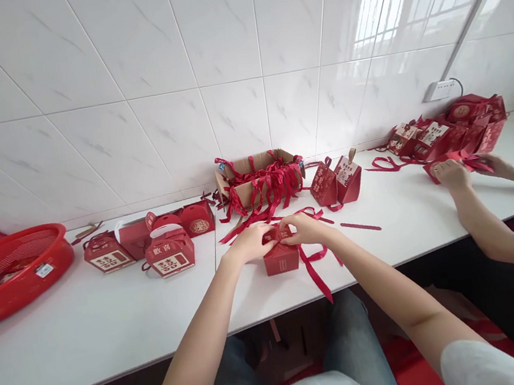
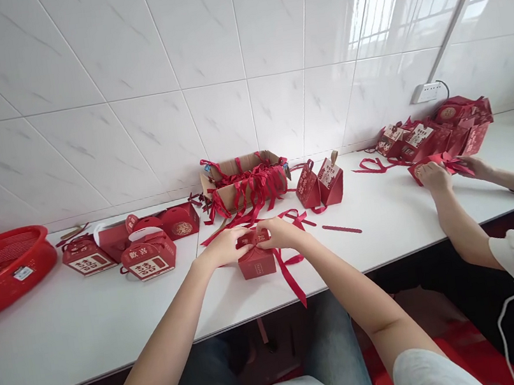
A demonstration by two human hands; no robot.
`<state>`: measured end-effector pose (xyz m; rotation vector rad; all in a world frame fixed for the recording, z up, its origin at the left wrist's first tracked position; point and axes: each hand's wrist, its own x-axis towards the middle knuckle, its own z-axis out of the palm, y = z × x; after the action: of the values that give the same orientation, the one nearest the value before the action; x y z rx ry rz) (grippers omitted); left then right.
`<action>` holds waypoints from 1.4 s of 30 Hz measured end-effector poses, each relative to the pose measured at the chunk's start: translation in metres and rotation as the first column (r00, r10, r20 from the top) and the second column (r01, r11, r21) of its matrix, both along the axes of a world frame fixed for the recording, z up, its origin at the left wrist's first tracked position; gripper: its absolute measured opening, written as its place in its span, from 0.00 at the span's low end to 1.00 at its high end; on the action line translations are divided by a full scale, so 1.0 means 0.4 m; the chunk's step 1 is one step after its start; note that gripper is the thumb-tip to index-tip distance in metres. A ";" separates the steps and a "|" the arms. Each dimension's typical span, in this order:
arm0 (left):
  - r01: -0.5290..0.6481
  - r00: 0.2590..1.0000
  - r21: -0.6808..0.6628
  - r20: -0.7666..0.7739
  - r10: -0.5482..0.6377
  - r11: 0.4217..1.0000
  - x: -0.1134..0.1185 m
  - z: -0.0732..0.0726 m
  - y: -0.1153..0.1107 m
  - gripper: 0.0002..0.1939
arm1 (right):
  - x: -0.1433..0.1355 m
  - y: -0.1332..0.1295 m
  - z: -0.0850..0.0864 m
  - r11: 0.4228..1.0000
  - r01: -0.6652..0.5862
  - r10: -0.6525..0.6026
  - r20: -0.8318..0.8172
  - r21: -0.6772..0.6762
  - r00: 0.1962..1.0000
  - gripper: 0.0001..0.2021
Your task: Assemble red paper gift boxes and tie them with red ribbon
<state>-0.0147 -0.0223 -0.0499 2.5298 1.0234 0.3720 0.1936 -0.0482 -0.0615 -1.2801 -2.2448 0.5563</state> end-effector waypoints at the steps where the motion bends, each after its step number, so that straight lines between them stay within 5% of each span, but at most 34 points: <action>1: 0.009 1.000 0.013 -0.010 -0.009 1.000 0.002 0.001 -0.001 0.18 | -0.001 0.001 0.000 1.000 0.003 -0.003 0.016 0.001 1.000 0.05; 18: 0.002 1.000 0.056 -0.020 -0.001 0.998 0.012 -0.005 -0.004 0.12 | -0.019 0.007 0.001 0.998 -0.014 0.003 0.176 0.057 0.984 0.09; 27: -0.026 0.994 -0.020 0.104 0.028 0.999 0.007 -0.018 -0.007 0.11 | -0.021 0.006 -0.005 0.999 -0.024 0.021 0.082 0.030 0.996 0.05; 29: -0.061 0.986 -0.046 0.152 0.067 0.997 -0.002 -0.021 -0.018 0.14 | -0.013 -0.004 -0.003 1.000 -0.005 0.005 0.023 0.018 1.000 0.03; 33: -0.216 0.943 -0.124 0.232 0.240 0.968 -0.025 -0.042 -0.036 0.25 | 0.018 -0.030 -0.010 0.989 0.133 -0.138 -0.096 -0.058 0.986 0.18; 36: -0.297 0.916 -0.192 0.222 0.336 0.936 -0.036 -0.061 -0.039 0.24 | 0.035 -0.044 -0.032 0.962 0.205 -0.230 -0.130 -0.177 0.964 0.23; 42: -0.350 0.901 -0.210 0.193 0.390 0.913 -0.035 -0.073 -0.043 0.22 | 0.018 -0.055 -0.080 0.947 0.155 -0.218 -0.208 -0.282 0.954 0.20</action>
<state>-0.0288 -0.0394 -0.0791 2.0744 1.3794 0.6399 0.2009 -0.0702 -0.0935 -1.4531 -1.8745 0.9070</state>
